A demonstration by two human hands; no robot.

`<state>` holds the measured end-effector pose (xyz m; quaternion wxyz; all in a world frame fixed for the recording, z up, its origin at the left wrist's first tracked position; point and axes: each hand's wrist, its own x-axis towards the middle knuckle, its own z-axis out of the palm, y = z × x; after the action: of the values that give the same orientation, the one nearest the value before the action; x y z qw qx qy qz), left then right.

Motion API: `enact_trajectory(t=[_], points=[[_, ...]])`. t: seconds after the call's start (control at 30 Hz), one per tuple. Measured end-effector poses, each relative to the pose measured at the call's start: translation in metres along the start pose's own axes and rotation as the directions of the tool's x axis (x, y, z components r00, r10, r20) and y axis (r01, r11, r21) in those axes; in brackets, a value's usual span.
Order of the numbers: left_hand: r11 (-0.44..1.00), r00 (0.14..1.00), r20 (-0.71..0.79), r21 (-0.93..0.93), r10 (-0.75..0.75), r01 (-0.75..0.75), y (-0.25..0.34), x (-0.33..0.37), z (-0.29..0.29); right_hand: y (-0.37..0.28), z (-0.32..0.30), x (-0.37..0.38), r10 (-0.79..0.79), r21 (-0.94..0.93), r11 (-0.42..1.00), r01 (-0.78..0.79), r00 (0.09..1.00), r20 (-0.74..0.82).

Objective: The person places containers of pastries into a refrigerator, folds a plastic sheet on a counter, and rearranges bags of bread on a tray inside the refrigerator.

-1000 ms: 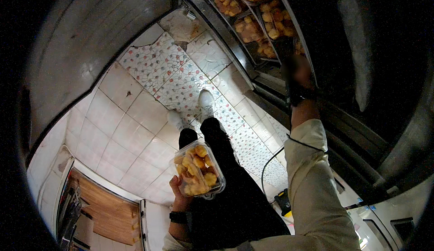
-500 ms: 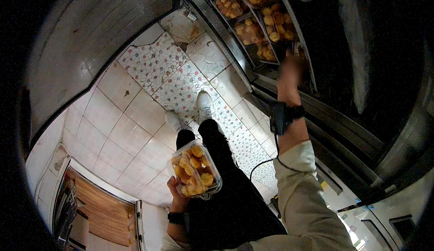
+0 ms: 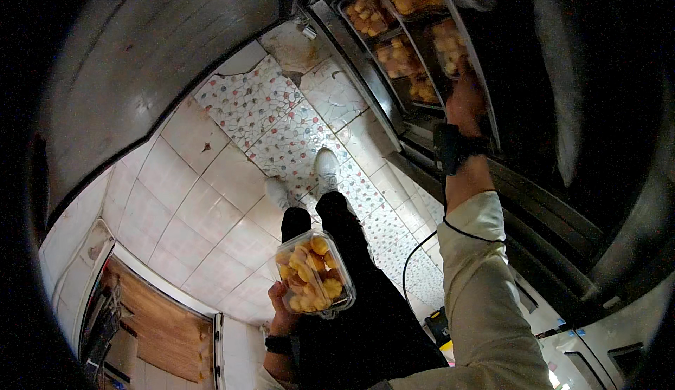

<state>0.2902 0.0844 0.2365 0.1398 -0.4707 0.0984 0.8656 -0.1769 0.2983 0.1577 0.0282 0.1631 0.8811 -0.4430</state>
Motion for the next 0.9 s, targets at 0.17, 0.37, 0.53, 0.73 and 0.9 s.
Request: enact_trajectory(t=[0.17, 0.37, 0.53, 0.73, 0.9], points=[[0.999, 1.0, -0.022, 0.031, -0.023, 0.023, -0.002, -0.004, 0.0, 0.091, -0.026, 0.084, -0.448, -0.972, -0.189, 0.14, 0.868, 0.213], [1.0, 1.0, -0.012, -0.013, -0.024, 0.024, -0.005, 0.001, 0.004, 0.086, -0.017, 0.071, -0.242, -0.822, 0.531, 0.207, 0.966, 0.087], [0.998, 1.0, -0.019, 0.057, 0.019, -0.018, 0.001, 0.002, 0.011, -0.043, 0.01, -0.012, 0.056, 0.404, 0.914, -0.026, 0.996, -0.062], [0.983, 0.997, -0.024, 0.168, 0.079, -0.074, 0.013, 0.023, 0.027, -0.048, -0.015, -0.025, 0.231, -0.317, 0.927, -0.201, 0.971, 0.06], [0.964, 0.981, 0.074, 0.185, 0.18, -0.191, 0.022, 0.094, 0.045, -0.034, -0.007, -0.135, 0.033, 0.118, 0.991, -0.065, 0.967, 0.253]])
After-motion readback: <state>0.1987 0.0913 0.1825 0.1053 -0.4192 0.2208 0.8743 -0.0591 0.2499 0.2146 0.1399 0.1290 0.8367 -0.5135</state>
